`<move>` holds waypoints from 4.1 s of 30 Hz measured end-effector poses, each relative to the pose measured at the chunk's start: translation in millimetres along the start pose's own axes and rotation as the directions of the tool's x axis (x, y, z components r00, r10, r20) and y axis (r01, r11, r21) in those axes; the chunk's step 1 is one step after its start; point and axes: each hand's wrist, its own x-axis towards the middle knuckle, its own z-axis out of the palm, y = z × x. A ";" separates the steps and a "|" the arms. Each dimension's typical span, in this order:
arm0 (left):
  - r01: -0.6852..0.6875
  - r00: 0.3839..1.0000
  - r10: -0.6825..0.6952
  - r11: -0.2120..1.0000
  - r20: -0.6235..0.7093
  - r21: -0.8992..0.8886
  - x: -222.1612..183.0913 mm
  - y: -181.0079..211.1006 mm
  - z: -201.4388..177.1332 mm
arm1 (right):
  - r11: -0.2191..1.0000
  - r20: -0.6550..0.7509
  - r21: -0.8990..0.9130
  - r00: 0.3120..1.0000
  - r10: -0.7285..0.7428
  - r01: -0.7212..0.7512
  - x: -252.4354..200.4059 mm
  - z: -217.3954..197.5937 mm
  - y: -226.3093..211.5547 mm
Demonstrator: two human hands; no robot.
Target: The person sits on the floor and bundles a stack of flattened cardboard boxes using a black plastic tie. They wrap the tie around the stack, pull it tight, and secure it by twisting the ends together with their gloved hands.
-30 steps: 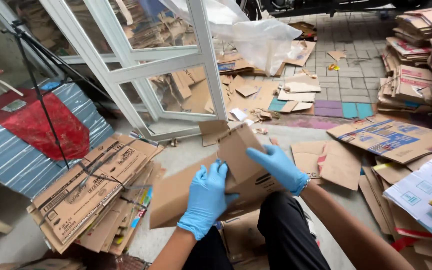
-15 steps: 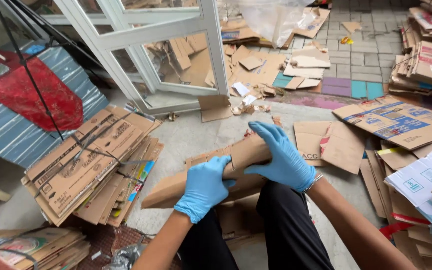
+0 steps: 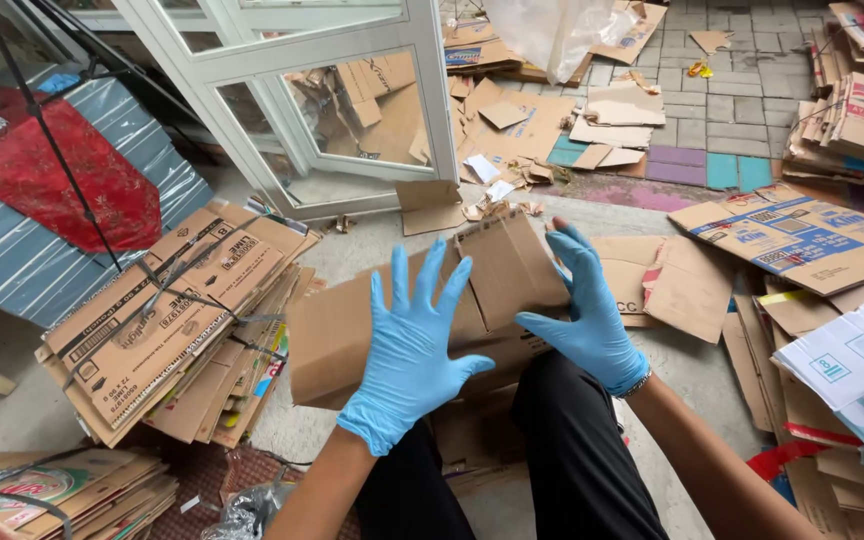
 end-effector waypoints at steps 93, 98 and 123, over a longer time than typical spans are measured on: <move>0.402 0.496 -0.221 0.916 0.840 0.004 3.0 -44.6 428.2 | 0.372 0.238 -0.496 0.289 0.927 -0.784 -57.2 -141.7 380.5; 0.433 0.523 -0.290 0.901 0.801 0.043 1.8 -41.0 426.2 | 0.701 0.693 -0.709 0.254 0.675 0.071 -104.3 -33.0 293.9; 0.835 0.539 -0.809 0.478 0.233 -0.272 -125.4 -228.1 534.9 | 0.508 0.499 -0.858 0.356 0.790 0.076 49.6 79.1 234.2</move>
